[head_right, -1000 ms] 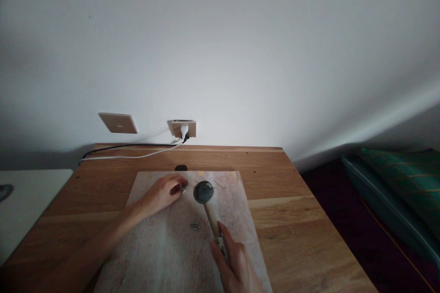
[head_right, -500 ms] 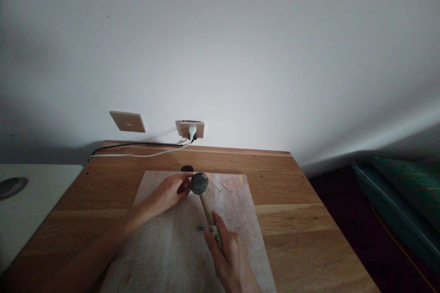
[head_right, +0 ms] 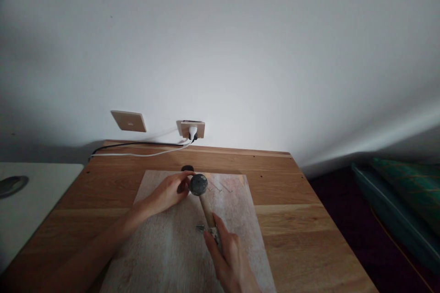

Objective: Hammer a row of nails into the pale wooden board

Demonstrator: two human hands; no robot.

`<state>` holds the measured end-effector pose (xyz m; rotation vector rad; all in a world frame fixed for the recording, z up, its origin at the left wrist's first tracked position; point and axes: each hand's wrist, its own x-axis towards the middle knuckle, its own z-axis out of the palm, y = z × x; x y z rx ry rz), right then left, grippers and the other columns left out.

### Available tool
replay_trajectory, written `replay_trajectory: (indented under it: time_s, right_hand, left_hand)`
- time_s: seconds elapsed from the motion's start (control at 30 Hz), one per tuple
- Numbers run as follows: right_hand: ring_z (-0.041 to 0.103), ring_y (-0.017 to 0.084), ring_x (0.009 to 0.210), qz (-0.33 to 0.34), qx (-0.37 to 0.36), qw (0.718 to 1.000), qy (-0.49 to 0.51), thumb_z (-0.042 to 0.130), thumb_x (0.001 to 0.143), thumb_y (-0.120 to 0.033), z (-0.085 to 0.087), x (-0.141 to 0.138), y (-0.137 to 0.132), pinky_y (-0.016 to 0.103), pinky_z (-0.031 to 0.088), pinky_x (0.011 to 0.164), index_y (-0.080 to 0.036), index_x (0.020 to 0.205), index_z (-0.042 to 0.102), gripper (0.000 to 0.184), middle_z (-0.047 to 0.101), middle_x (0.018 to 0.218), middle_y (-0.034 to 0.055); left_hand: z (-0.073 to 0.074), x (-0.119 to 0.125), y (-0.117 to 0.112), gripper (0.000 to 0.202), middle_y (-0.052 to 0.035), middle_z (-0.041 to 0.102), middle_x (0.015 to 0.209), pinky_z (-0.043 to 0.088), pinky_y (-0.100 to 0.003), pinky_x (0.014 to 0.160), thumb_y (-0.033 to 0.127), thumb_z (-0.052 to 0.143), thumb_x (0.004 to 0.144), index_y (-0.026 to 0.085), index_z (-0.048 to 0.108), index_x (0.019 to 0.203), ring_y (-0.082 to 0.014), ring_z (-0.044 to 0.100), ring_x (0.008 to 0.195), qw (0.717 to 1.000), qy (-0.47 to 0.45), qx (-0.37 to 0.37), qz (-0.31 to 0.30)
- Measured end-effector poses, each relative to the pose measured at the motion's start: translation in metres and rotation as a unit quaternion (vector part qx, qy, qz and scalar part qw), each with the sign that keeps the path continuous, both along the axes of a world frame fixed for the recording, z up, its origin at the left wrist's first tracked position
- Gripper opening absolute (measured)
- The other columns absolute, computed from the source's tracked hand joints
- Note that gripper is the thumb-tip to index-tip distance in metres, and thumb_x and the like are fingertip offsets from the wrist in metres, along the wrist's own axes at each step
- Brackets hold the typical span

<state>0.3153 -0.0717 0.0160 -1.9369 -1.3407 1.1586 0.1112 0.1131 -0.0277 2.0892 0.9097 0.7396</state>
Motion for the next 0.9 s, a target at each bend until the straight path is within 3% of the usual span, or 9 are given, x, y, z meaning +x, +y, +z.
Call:
replay_trajectory:
  time_s: [0.3, 0.5, 0.73, 0.9]
  right_hand:
    - [0.067, 0.022, 0.054, 0.0, 0.015, 1.0, -0.008, 0.044, 0.099, -0.08, 0.0018, -0.0013, -0.0023, 0.027, 0.051, 0.05, -0.016, 0.15, 0.061, 0.083, 0.061, 0.053, -0.0015]
    - [0.052, 0.016, 0.04, 0.0, 0.004, 1.0, -0.005, 0.042, 0.098, -0.082, -0.0001, -0.0041, -0.0032, 0.024, 0.039, 0.04, -0.015, 0.153, 0.057, 0.088, 0.052, 0.049, -0.0056]
    - [0.047, 0.015, 0.04, 0.031, -0.02, 0.999, 0.015, 0.035, 0.099, -0.085, -0.0016, -0.0033, -0.0015, 0.024, 0.035, 0.039, -0.012, 0.156, 0.053, 0.094, 0.048, 0.049, -0.0068]
    - [0.046, 0.015, 0.04, 0.036, -0.021, 0.999, 0.018, 0.037, 0.1, -0.082, 0.0031, -0.0024, -0.0013, 0.025, 0.036, 0.041, -0.014, 0.156, 0.053, 0.089, 0.047, 0.048, -0.0074]
  left_hand:
    - [0.0025, 0.0004, -0.0003, 0.062, -0.0018, 0.079, 0.093, 0.054, -0.027, 0.08, -0.006, 0.062, 0.075, 0.02, 0.068, 0.132, -0.0179, 0.073, 0.08, 1.0, 0.01, 0.001, 0.007]
    - [0.0035, -0.0004, -0.0003, 0.063, -0.0025, 0.08, 0.097, 0.053, -0.027, 0.079, -0.006, 0.061, 0.075, 0.02, 0.069, 0.131, -0.0184, 0.073, 0.082, 1.0, 0.013, 0.006, 0.008]
    - [0.0008, -0.0003, 0.0005, 0.064, -0.0013, 0.08, 0.094, 0.054, -0.027, 0.078, -0.005, 0.063, 0.075, 0.021, 0.069, 0.133, -0.0182, 0.073, 0.079, 1.0, 0.017, -0.001, 0.01]
    - [-0.0018, -0.0005, 0.0011, 0.062, -0.006, 0.081, 0.11, 0.057, -0.033, 0.09, -0.004, 0.063, 0.075, 0.021, 0.069, 0.131, -0.0236, 0.076, 0.098, 0.999, -0.015, 0.03, -0.001]
